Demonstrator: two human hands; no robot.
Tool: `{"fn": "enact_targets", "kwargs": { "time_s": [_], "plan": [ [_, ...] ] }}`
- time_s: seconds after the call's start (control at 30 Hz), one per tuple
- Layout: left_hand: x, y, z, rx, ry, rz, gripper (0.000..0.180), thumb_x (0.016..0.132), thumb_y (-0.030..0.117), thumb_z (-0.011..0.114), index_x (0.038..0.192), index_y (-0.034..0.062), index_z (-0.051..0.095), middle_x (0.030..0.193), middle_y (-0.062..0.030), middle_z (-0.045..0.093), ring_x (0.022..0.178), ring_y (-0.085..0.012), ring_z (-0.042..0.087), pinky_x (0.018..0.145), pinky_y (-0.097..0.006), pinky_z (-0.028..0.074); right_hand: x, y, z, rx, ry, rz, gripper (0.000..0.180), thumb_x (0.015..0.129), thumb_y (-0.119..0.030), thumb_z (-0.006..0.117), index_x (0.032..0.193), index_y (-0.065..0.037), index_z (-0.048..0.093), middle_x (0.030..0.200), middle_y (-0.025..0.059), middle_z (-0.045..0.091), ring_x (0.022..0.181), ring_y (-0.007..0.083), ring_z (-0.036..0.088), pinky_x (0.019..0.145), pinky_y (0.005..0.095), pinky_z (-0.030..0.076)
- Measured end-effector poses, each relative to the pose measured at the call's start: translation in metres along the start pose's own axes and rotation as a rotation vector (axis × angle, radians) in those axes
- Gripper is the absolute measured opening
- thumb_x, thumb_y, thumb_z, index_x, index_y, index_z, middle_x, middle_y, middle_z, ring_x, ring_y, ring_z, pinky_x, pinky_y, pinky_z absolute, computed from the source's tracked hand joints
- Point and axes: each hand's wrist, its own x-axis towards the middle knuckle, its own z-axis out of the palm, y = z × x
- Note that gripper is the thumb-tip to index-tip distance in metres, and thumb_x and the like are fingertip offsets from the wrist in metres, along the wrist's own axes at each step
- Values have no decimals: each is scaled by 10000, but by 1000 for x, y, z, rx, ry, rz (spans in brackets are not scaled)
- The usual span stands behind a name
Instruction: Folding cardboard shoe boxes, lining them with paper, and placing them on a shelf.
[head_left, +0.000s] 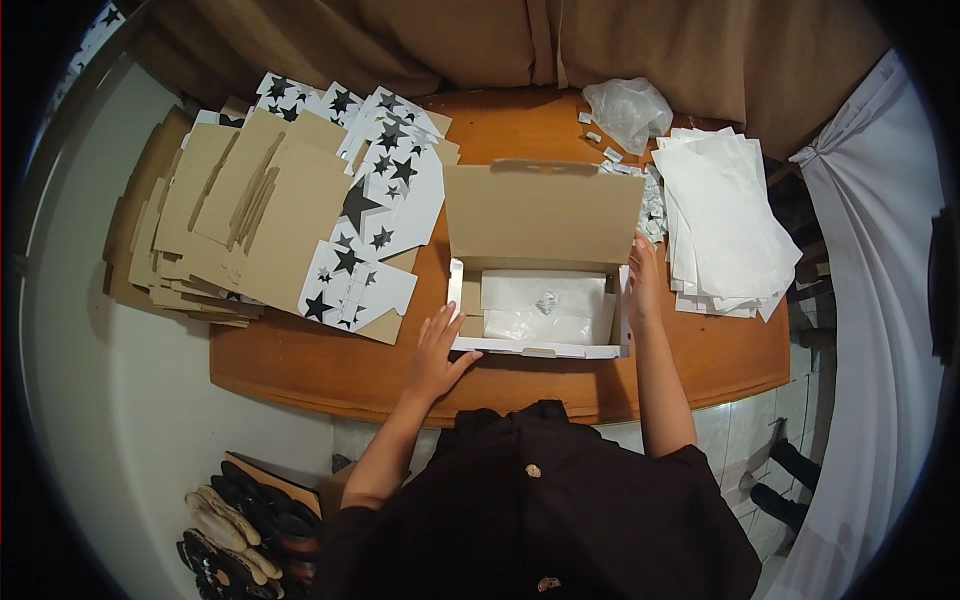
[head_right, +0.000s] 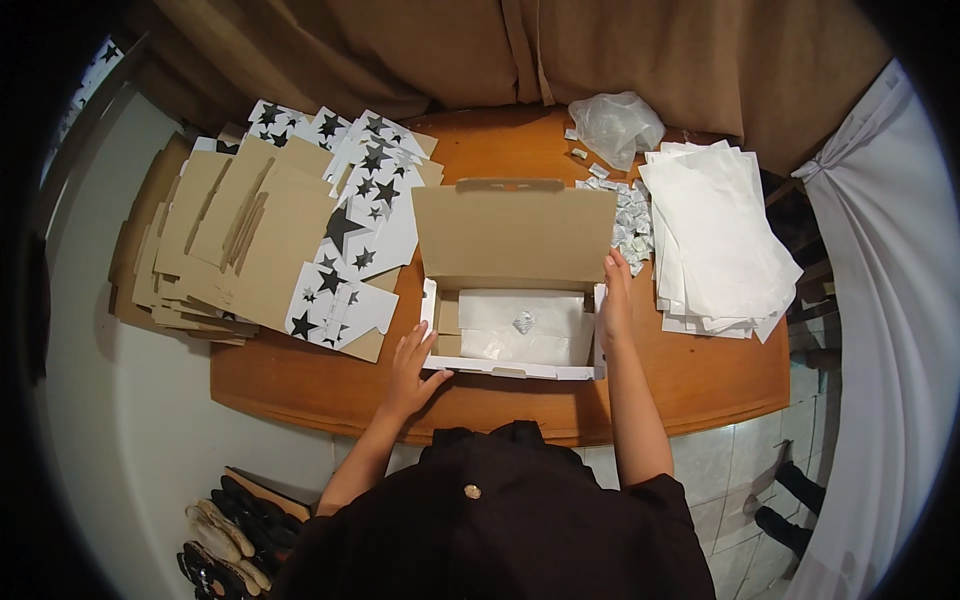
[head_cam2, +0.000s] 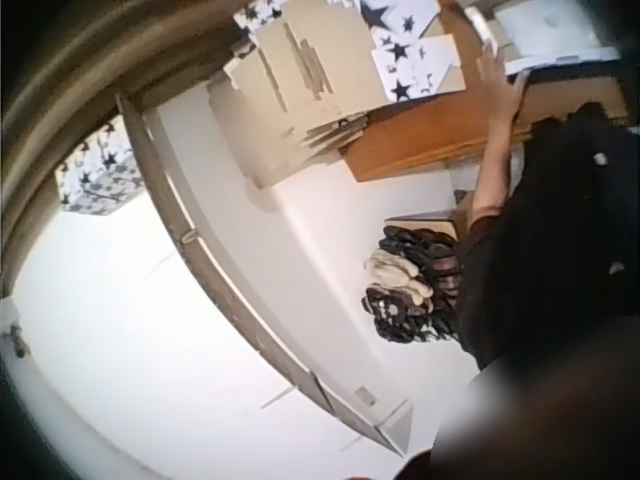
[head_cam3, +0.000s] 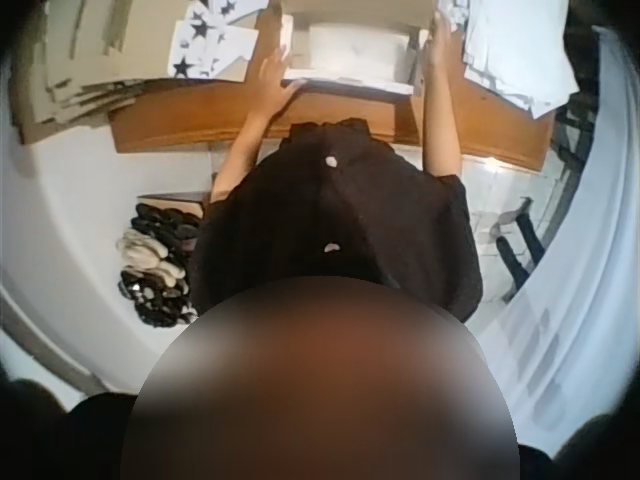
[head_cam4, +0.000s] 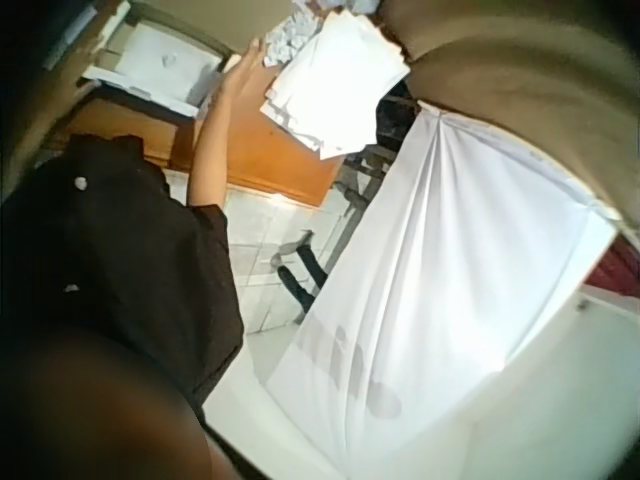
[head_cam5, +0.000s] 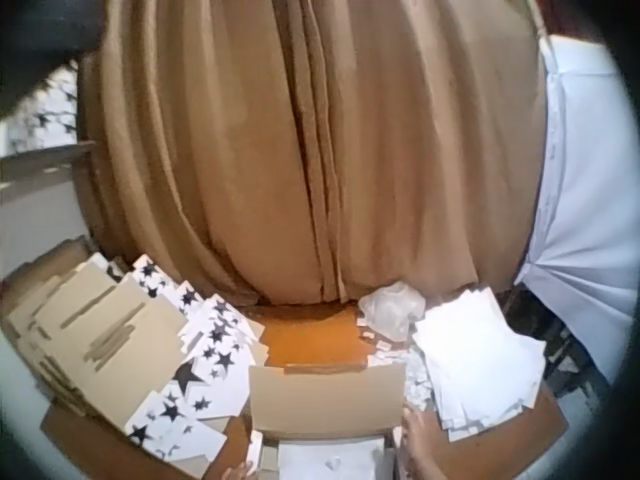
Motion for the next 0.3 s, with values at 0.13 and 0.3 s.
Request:
{"fn": "enact_targets", "kwargs": {
  "time_s": [0.13, 0.3],
  "plan": [
    [1, -7, 3, 16, 17, 65, 634, 788, 404, 653, 1296, 71, 473, 1416, -159, 357, 1312, -326, 327, 1054, -495, 246, -9, -2, -3, 59, -35, -138, 567, 896, -368, 508, 1329, -49, 327, 1330, 129, 376, 1256, 206, 331, 1075, 327, 188],
    [-2, -10, 13, -22, 93, 77, 706, 790, 399, 653, 1379, 124, 376, 1411, -187, 352, 1318, -325, 319, 1061, -486, 237, -38, -4, -2, 23, -59, -215, 734, 829, -437, 591, 1368, -63, 263, 1403, 131, 299, 1356, 282, 197, 1107, 387, 115]
  ]
}}
